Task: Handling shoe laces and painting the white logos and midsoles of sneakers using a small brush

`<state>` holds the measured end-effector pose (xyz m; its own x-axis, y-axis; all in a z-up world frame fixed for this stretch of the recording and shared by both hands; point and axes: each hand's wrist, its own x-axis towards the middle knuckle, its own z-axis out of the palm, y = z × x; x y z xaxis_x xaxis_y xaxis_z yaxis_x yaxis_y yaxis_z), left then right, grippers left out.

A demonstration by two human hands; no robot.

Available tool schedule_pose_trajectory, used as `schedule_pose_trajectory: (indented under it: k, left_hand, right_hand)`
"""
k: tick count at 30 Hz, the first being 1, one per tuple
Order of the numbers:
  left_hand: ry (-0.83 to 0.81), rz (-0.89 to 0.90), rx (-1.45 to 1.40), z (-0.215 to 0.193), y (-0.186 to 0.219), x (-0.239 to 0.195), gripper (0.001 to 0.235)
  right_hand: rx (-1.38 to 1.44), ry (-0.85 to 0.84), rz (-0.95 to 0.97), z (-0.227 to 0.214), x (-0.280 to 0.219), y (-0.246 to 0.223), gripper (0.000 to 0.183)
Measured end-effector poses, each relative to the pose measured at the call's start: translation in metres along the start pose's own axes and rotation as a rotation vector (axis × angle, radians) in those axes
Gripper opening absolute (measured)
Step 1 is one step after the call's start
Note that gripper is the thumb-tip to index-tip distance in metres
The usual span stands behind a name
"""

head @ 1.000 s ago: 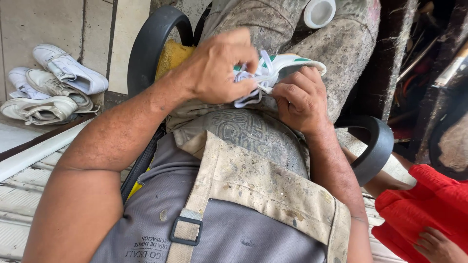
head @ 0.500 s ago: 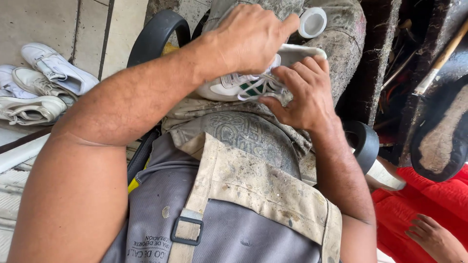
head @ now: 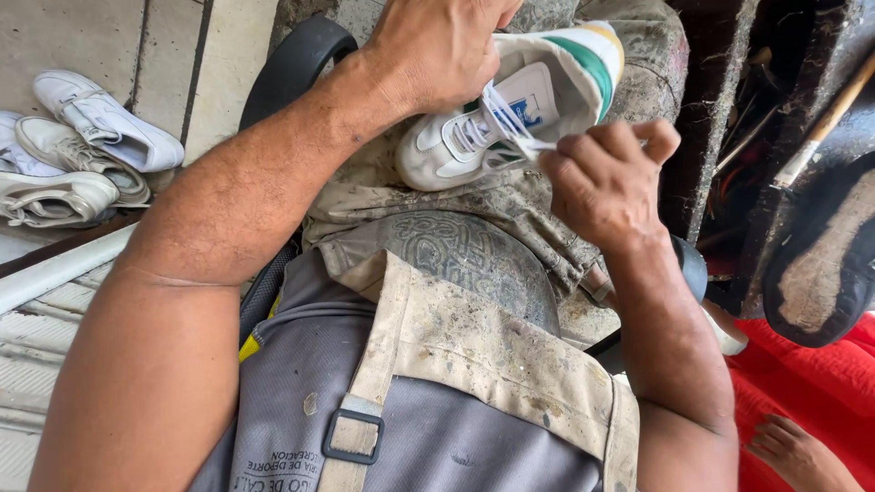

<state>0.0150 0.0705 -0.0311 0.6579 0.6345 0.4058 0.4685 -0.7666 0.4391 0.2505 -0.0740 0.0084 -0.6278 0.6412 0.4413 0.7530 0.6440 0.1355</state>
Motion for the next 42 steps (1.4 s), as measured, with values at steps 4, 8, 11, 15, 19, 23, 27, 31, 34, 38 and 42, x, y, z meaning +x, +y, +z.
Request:
schedule_pose_trajectory:
  k: [4,8,11,15,19,23,27,31,34,38,42]
  left_hand:
    - [-0.111,-0.018,0.09,0.009,0.008,0.001,0.01]
    - [-0.242,0.083,0.125,-0.01,0.012,0.01,0.025]
    - [-0.357,-0.05,0.149,-0.007,0.018,0.016,0.02]
    - [-0.36,-0.133,0.139,0.018,0.011,0.014,0.026]
    - [-0.278,-0.202,0.01,0.022,0.009,0.012,0.012]
    - [-0.175,-0.215,-0.128,0.024,0.003,0.01,0.027]
    - [-0.116,-0.211,-0.053,0.043,-0.017,-0.002,0.013]
    - [-0.075,-0.153,-0.002,0.034,-0.001,-0.005,0.015]
    - [-0.114,-0.147,0.082,0.03,0.016,-0.01,0.011]
    - [-0.208,-0.179,0.19,0.021,0.033,-0.008,0.019]
    - [-0.237,-0.188,0.172,0.019,0.041,-0.007,0.028]
  right_hand:
    - [0.484,-0.045,0.29,0.015,-0.008,0.004,0.009]
    - [0.954,0.051,0.527,0.021,-0.001,-0.008,0.02]
    - [1.025,0.057,0.672,0.021,0.005,-0.017,0.025]
    - [0.937,-0.049,0.707,0.024,0.006,-0.016,0.024]
    - [0.802,-0.033,0.543,0.03,-0.005,-0.008,0.017]
    - [0.758,-0.003,0.463,0.031,-0.013,-0.003,0.017]
    - [0.645,-0.069,0.358,0.031,-0.024,0.001,0.023]
    - [0.697,-0.048,0.417,0.046,-0.032,0.008,0.013]
    - [0.754,-0.087,0.655,0.042,-0.014,0.007,0.018]
    - [0.68,-0.225,0.861,0.028,0.014,0.001,0.018]
    - [0.637,-0.408,0.877,0.019,0.032,0.007,0.027]
